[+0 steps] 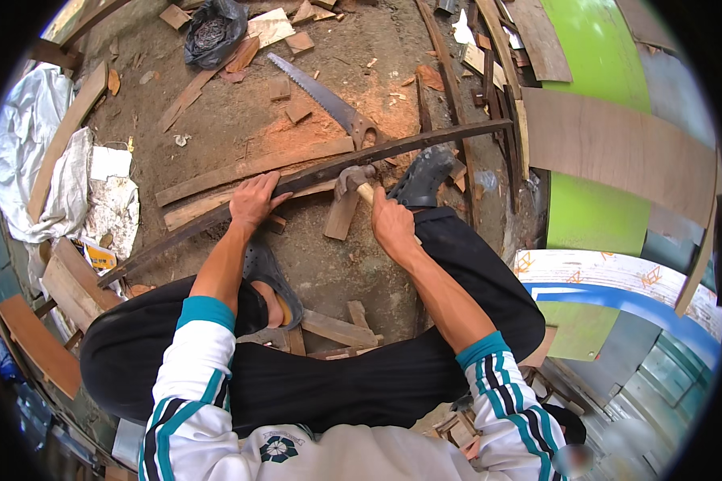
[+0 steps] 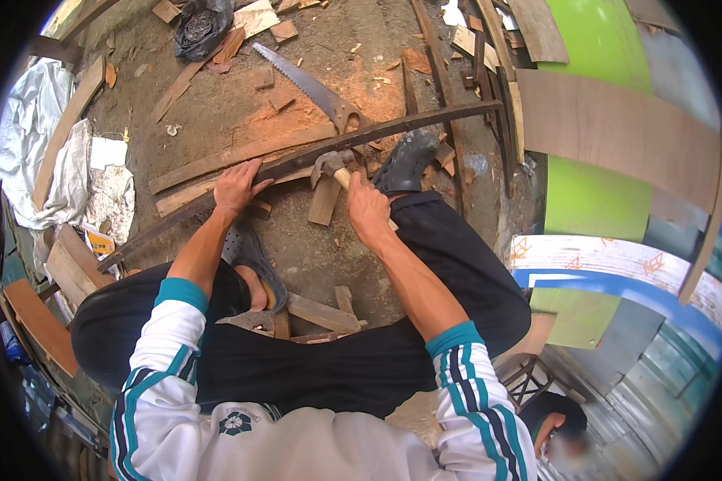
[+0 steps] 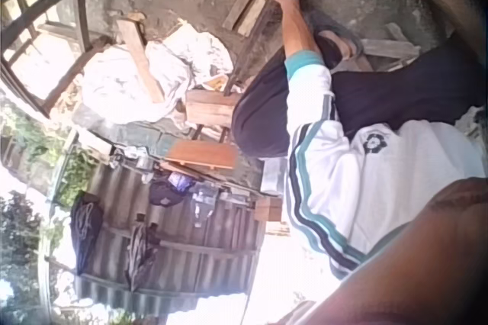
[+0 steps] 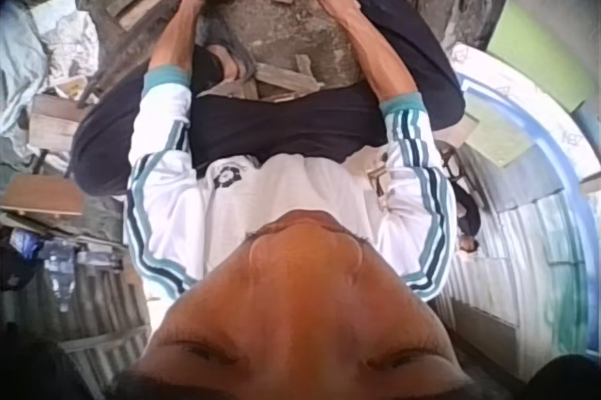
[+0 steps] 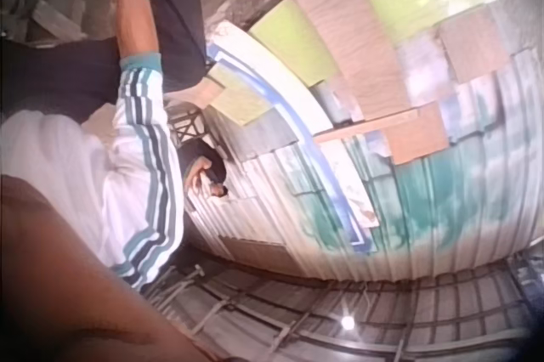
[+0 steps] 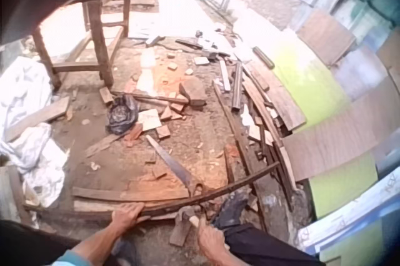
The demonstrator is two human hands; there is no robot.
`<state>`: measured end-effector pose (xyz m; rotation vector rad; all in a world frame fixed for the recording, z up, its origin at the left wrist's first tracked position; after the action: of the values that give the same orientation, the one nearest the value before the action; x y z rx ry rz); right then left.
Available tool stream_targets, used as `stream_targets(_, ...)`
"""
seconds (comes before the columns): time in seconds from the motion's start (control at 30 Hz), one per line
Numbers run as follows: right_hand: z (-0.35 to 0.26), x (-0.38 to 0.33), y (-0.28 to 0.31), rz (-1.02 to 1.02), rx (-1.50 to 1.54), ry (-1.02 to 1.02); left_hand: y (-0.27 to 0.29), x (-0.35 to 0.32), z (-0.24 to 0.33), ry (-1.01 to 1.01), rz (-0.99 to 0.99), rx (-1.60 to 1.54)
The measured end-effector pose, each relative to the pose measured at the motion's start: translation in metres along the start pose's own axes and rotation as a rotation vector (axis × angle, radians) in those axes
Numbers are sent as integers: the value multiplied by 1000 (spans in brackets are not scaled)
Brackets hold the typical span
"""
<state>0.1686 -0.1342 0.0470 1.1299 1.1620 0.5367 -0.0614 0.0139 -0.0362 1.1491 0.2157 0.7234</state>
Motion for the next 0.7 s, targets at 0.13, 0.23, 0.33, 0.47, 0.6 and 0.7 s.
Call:
stream_targets(0.13,-6,-8,-7,-116,-116,14,0,0,-4,13,-54,0)
stream_targets(0.23,-15,-13,0,-101,-161,190,5,-2,-1,-14,-42,-14)
stream_targets(0.33,19,6,0,-90,-144,70,2,4,3,-43,-22,-10)
stream_targets(0.47,23,-18,22,-89,-96,42,-2,4,-4,-60,-82,66)
stream_targets(0.6,37,-94,70,-182,-75,50,4,12,6,-153,-239,39)
stream_targets(0.7,50,-136,105,-283,-51,-22,-3,6,-9,-102,-190,-6)
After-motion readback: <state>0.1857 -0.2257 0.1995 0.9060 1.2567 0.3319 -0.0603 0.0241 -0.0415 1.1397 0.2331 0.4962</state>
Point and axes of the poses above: each hand's wrist, its own x-axis towards the middle knuckle, its own y-axis out of the back of the hand, z = x × y, the point moved 6 cm from there along x, towards the middle knuckle, and after that the axes turned 7 degrees about -x, right-handed, at the moved point
